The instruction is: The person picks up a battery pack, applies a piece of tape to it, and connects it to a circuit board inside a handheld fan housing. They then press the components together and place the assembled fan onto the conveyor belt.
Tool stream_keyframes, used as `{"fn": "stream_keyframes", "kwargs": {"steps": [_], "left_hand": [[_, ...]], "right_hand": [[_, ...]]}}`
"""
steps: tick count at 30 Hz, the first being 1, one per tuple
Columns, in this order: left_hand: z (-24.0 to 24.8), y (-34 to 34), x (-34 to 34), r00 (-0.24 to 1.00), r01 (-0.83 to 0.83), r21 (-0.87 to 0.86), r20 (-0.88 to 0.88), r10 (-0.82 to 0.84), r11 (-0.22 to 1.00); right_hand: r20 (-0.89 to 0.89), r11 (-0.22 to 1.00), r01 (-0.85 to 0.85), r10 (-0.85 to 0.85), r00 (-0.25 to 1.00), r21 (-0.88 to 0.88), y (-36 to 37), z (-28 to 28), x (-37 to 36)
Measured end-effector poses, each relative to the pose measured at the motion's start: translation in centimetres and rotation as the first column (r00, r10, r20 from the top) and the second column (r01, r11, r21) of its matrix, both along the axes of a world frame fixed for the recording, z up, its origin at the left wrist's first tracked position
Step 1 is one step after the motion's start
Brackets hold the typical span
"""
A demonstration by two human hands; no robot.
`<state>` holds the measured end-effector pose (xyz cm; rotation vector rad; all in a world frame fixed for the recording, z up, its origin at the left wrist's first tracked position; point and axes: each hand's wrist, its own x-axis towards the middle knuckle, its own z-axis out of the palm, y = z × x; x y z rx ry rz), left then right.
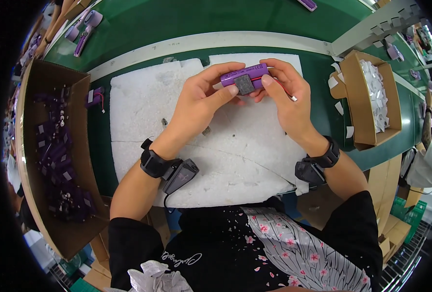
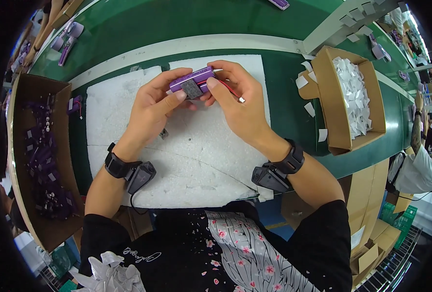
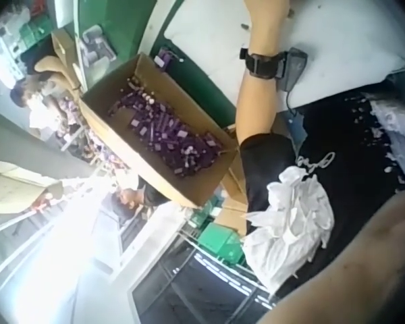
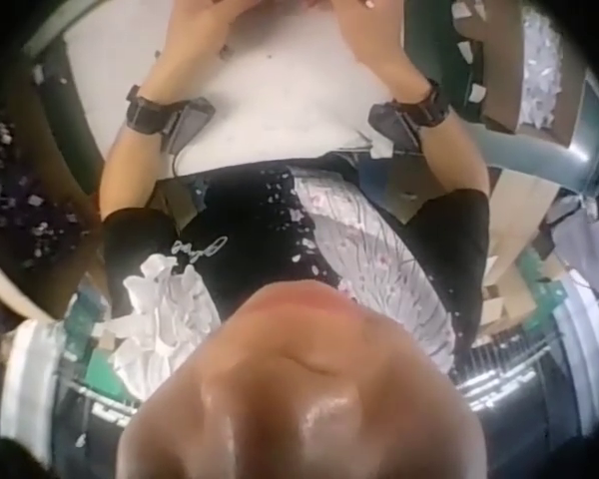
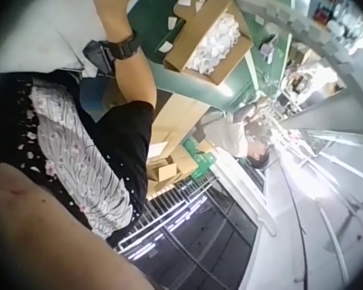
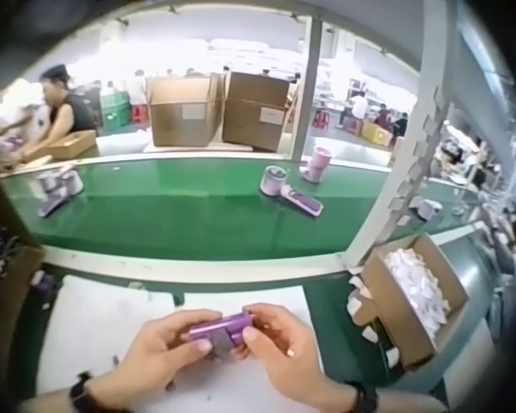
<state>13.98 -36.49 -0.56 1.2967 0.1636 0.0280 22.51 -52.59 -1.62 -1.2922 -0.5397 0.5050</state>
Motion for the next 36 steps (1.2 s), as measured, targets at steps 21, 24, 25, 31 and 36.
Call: {"fn": "stream_keyframes", "kwargs": {"steps": [21, 24, 25, 31, 36], "left_hand": [[0.19, -0.31, -0.14, 0.997, -0.044, -0.091, -0.070, 0.038, 0.995], [0.39, -0.43, -0.23, 0.998, -0.030, -0.175, -0.058, 0.020, 0.984], [0.40, -0.44, -0.26, 0.998, -0.032, -0.177, -0.060, 0.021, 0.984], [-0.03, -0.21, -0.24, 1.000, -0.016, -0.276, 0.012, 0.020, 0.961], [0.02, -0.32, -0.22, 1.000, -0.022, -0.301, 0.004, 0.024, 0.953]], "right_hand": [[-0.005, 0.998, 0.018, -0.018, 1.000, -0.056, -0.27, 0.08, -0.09], [-0.037, 0.999, 0.038, -0.039, 0.999, -0.038, -0.44, -0.16, -0.03], [-0.040, 0.999, 0.036, -0.038, 0.998, -0.040, -0.41, -0.19, -0.03], [-0.043, 0.996, 0.086, -0.087, 0.995, -0.006, -0.20, -0.40, 0.02], [-0.043, 0.994, 0.111, -0.111, 0.993, 0.010, -0.37, -0.60, 0.03]]}}
